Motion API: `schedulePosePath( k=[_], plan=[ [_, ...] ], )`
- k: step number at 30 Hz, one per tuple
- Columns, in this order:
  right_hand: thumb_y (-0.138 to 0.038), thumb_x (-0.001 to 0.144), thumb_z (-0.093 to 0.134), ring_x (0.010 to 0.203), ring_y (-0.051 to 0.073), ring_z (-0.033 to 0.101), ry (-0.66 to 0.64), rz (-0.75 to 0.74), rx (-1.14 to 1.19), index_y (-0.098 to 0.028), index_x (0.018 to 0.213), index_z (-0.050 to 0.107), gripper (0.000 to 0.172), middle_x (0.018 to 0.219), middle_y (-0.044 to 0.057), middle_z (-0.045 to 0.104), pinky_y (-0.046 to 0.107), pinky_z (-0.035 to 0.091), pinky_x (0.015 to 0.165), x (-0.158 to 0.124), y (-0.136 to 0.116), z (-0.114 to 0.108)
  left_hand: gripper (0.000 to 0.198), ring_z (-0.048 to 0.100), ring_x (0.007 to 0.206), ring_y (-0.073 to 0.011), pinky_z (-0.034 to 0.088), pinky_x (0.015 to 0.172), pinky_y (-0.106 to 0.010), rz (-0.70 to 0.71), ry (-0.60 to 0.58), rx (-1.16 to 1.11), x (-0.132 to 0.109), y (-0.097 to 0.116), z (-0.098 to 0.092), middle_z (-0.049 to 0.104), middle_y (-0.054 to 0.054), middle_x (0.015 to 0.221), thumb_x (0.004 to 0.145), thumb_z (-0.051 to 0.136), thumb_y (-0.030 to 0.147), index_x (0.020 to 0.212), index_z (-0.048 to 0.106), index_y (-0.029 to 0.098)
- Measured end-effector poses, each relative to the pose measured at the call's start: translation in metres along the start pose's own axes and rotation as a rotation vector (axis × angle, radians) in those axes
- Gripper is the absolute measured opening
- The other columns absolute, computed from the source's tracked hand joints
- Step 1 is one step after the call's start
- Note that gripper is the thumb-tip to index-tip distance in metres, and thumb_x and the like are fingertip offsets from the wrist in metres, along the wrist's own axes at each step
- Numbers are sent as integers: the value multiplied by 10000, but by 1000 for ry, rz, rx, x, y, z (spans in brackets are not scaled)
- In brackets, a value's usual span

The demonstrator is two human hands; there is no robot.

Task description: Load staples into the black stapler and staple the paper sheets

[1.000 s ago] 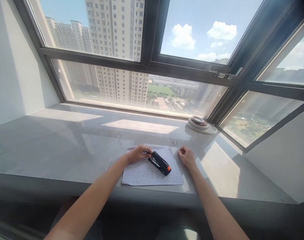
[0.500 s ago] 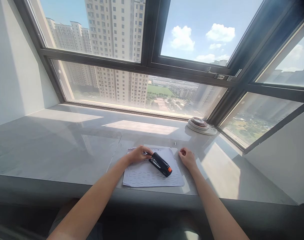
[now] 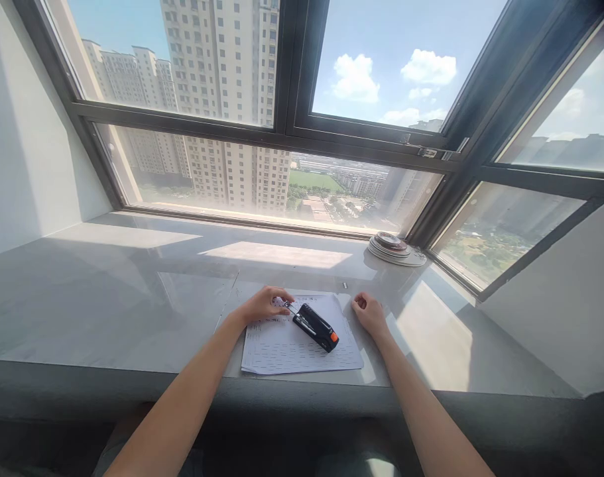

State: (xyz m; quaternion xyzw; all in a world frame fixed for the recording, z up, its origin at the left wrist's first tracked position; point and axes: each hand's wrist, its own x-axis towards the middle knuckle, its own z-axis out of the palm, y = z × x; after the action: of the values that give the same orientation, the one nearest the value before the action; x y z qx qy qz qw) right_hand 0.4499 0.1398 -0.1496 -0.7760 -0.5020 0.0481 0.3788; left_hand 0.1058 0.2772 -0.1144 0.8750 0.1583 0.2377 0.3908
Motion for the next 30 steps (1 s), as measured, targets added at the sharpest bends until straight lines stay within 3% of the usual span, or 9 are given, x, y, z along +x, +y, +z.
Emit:
schedulePosePath(
  k=[4, 8, 10, 11, 14, 17, 20, 26, 30],
  plan=[
    [-436, 766, 566, 671, 197, 589, 39, 20, 105, -220, 755, 608, 220, 684, 25, 652, 323, 448, 696, -1, -4, -6, 239, 720, 922, -210, 519, 786, -279, -39, 61, 28, -3, -8, -5, 796, -58, 974, 815, 782, 375, 1000, 815, 226],
    [-546, 824, 571, 803, 241, 635, 174, 47, 265, -193, 840, 646, 361, 818, 90, 699, 331, 473, 689, -17, -25, -27, 224, 735, 884, -212, 531, 789, -294, -66, 112, -27, -3, -12, -2, 805, -64, 931, 840, 749, 374, 984, 822, 219],
    [-563, 868, 582, 887, 249, 645, 80, -29, 305, -194, 934, 672, 386, 913, 101, 709, 333, 494, 730, -34, -48, -35, 235, 739, 912, -225, 543, 811, -307, -47, 116, -70, -2, -12, -1, 806, -77, 952, 844, 746, 390, 975, 824, 211],
    [-557, 883, 600, 937, 248, 645, -40, -104, 309, -208, 1007, 682, 380, 988, 99, 710, 333, 506, 757, -45, -61, -36, 242, 740, 926, -230, 548, 821, -312, -31, 117, -89, -2, -11, -1, 805, -83, 964, 843, 748, 399, 968, 825, 207],
    [-517, 838, 720, 980, 249, 633, -281, -290, 206, -265, 1166, 665, 417, 1133, 83, 678, 343, 521, 782, -73, -101, -22, 254, 743, 902, -232, 557, 834, -322, 12, 121, -119, -1, -9, 1, 803, -88, 939, 829, 768, 422, 928, 829, 197],
    [-425, 879, 697, 902, 233, 630, -293, -353, 150, -255, 1076, 682, 261, 1031, 64, 674, 346, 507, 776, -84, -125, 4, 262, 744, 852, -227, 558, 833, -330, 46, 108, -136, 1, -6, 4, 800, -80, 891, 807, 794, 438, 896, 825, 193],
    [-388, 916, 667, 832, 211, 621, -317, -404, 205, -247, 1008, 703, 171, 918, 39, 670, 322, 484, 742, -77, -131, 21, 244, 732, 826, -215, 551, 844, -335, 80, 67, -135, 2, -1, 9, 791, -70, 864, 801, 806, 424, 878, 813, 192],
    [-429, 918, 676, 776, 194, 605, -350, -465, 282, -259, 1004, 754, 206, 898, 36, 670, 306, 472, 711, -65, -130, 22, 218, 669, 810, -184, 516, 804, -307, 109, 29, -108, 8, 0, 16, 733, -33, 837, 737, 866, 355, 858, 778, 197],
    [-421, 905, 694, 777, 190, 605, -365, -484, 304, -264, 1025, 761, 208, 900, 31, 667, 300, 466, 710, -67, -130, 21, 416, 647, 917, -209, 509, 834, -320, 131, 7, -141, 11, -6, 16, 714, -52, 973, 655, 914, 390, 993, 750, 211]
  ],
)
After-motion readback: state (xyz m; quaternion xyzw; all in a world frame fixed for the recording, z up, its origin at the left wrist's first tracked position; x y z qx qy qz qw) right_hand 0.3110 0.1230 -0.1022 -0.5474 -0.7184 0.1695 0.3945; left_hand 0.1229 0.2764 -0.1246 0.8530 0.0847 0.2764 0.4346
